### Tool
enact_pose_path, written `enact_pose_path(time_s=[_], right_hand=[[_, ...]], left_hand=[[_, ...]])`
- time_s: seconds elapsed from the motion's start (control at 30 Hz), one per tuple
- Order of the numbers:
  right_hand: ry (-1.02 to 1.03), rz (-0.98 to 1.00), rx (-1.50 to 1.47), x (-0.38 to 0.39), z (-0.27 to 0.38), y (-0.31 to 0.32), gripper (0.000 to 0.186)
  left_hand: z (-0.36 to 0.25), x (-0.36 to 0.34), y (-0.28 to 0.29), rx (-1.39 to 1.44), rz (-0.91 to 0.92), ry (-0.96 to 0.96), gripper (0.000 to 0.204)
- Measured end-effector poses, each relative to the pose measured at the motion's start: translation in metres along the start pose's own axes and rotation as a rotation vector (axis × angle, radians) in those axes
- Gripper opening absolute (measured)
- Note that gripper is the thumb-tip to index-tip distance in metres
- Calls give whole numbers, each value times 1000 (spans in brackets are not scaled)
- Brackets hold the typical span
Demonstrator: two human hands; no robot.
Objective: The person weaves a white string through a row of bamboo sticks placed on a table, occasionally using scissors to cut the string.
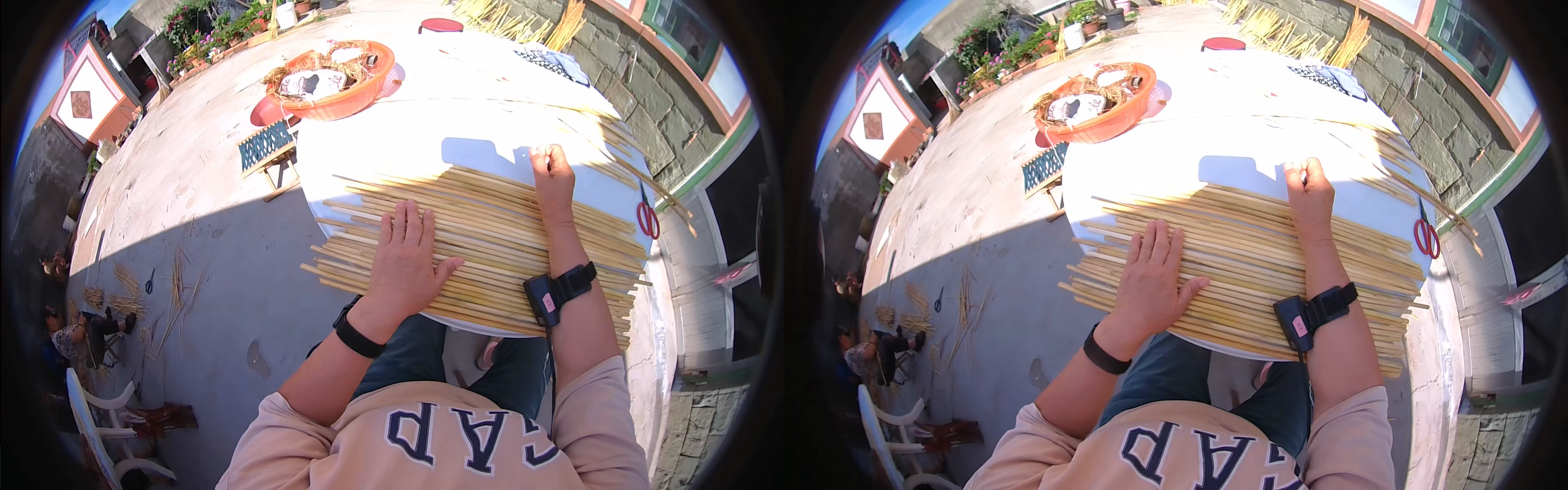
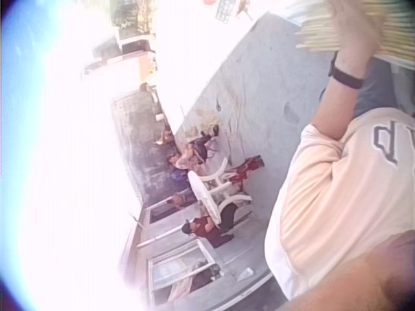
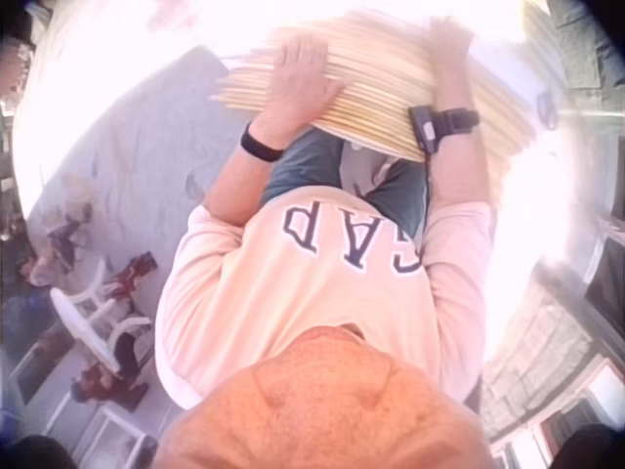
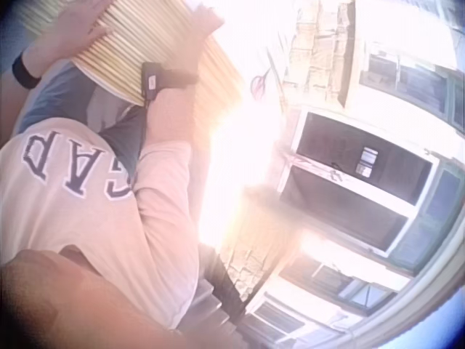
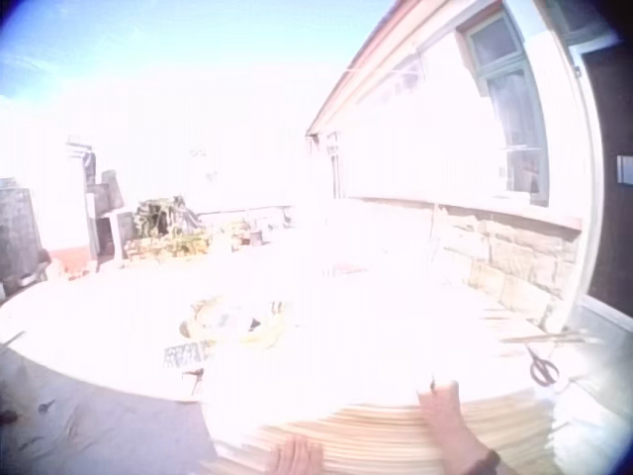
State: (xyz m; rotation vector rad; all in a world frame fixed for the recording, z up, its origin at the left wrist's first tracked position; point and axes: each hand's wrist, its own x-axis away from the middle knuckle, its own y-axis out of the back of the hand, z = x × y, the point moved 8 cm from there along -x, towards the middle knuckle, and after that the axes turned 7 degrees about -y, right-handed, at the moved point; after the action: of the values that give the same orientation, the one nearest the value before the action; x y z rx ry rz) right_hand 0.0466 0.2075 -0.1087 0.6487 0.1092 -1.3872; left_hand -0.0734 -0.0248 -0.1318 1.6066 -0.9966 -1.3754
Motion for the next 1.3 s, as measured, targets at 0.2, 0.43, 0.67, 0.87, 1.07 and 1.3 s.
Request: enact_pose_path(time_s=[0.2, 0.43, 0.67, 0.87, 1.07, 1.3], right_hand=[[-54, 41, -184, 1, 3, -5, 27], [-164, 111, -354, -2, -6, -6, 23], [-163, 116, -405, -1, -2, -11, 20], [-303, 121, -527, -2, -23, -11, 20], [-240, 82, -515, -8, -38, -16, 21], [-212, 70, -365, -5, -27, -20, 22]], left_hand=[[3, 3, -1, -33, 22, 3, 73], [0, 0, 1, -11, 32, -7, 71], [1, 4, 16, 24, 57, 15, 67], [-53, 9, 84, 144, 205, -107, 67], [-106, -54, 89, 175, 266, -349, 49], [-54, -116, -55, 45, 241, -149, 55]])
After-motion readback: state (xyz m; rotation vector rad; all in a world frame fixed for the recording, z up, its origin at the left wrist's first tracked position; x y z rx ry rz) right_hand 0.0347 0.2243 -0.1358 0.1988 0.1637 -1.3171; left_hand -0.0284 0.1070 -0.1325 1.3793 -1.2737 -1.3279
